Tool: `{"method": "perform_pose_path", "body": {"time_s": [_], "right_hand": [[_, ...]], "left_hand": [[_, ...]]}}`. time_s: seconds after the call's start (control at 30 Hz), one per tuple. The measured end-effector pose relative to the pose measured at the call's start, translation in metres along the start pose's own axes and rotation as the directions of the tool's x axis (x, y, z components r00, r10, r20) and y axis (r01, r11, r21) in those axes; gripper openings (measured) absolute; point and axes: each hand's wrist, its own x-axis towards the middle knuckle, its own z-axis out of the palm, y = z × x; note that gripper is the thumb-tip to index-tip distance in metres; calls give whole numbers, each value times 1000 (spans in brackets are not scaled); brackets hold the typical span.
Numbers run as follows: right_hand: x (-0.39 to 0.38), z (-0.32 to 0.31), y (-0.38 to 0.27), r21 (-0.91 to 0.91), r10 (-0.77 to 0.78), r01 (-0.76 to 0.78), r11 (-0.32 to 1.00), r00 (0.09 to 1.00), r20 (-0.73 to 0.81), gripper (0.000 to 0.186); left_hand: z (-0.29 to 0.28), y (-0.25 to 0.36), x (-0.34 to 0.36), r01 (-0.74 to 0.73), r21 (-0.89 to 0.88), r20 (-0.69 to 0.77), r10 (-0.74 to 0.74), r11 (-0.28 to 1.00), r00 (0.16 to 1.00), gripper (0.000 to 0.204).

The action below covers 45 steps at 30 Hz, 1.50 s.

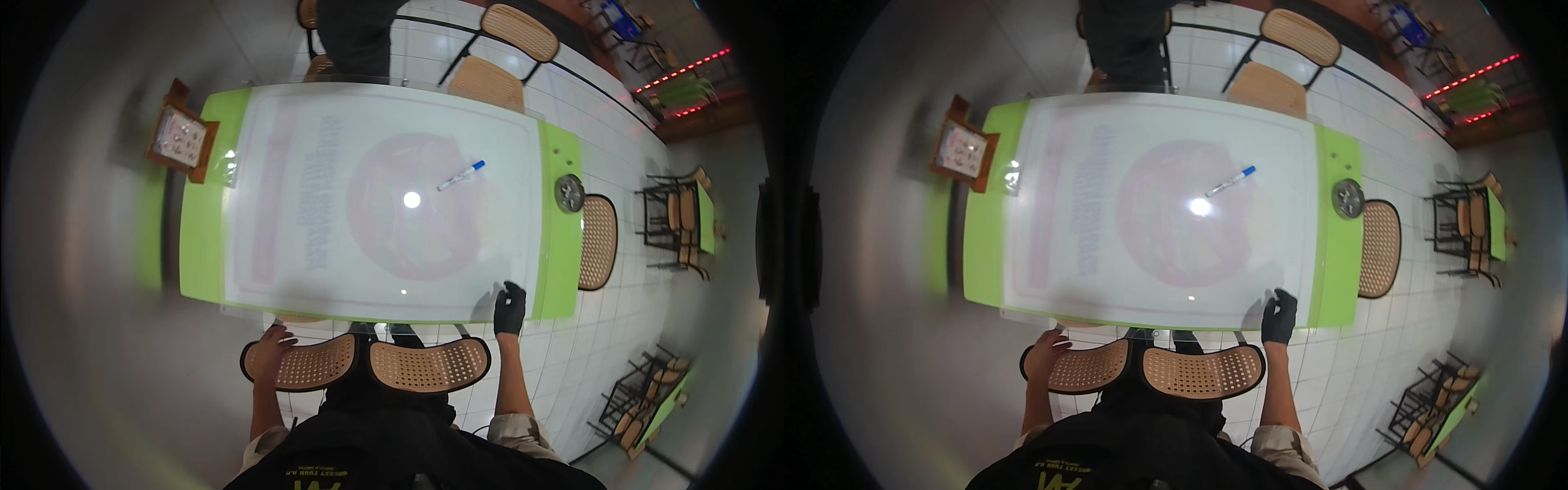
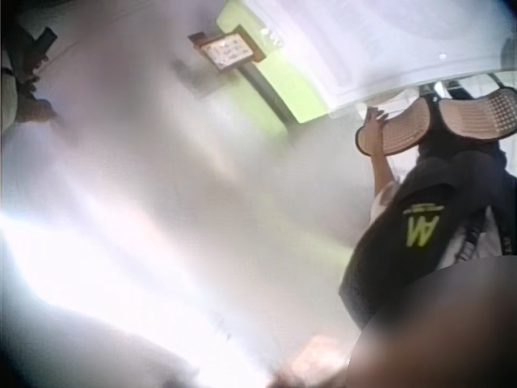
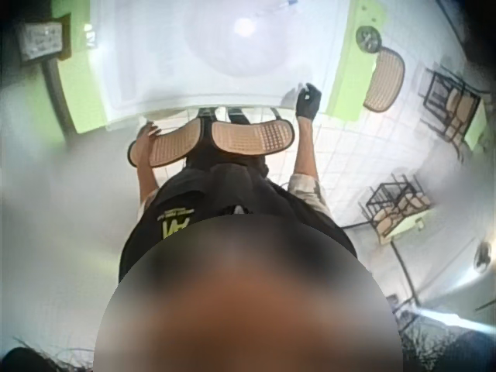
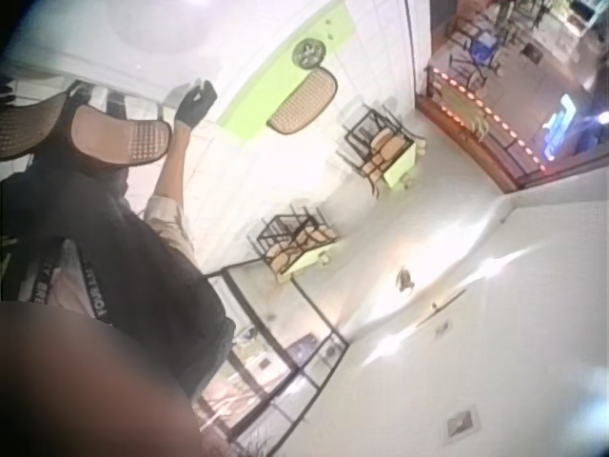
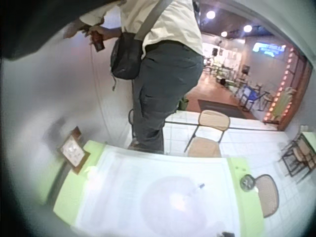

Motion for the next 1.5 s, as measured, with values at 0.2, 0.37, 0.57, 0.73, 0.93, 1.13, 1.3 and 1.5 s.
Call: {"method": "perform_pose_path", "body": {"time_s": [0.2, 0.37, 0.57, 0.73, 0.93, 1.13, 1.3, 1.5], "right_hand": [[-106, -23, 32, -136, 304, -306, 942, 952, -35, 16], [-98, 0, -29, -20, 233, -233, 972, 973, -11, 12], [16, 93, -164, 158, -173, 147, 976, 971, 163, 11], [181, 219, -231, 205, -384, 353, 913, 913, 140, 24], [348, 293, -266, -280, -396, 366, 887, 917, -56, 51], [389, 299, -288, -354, -271, 361, 863, 921, 279, 62], [397, 310, -283, -456, -225, 333, 825, 934, 277, 53], [392, 298, -287, -405, -268, 366, 838, 922, 278, 49]], "left_hand": [[-80, -11, 47, -97, -266, -535, -63, 959, 842, 28], [-104, 51, 69, -343, 460, -599, 572, 819, 561, 28], [-46, 163, 147, -604, 488, -385, 776, 631, 500, 24], [17, 197, 192, -647, 701, -19, 914, 302, 406, 30], [53, 192, 200, -593, 774, 94, 886, 221, 454, 27], [46, 193, 205, -592, 766, 69, 884, 251, 463, 27], [35, 193, 204, -521, 787, -43, 873, 329, 485, 32], [-11, 188, 179, -139, 830, -405, 755, 540, 516, 38]]}}
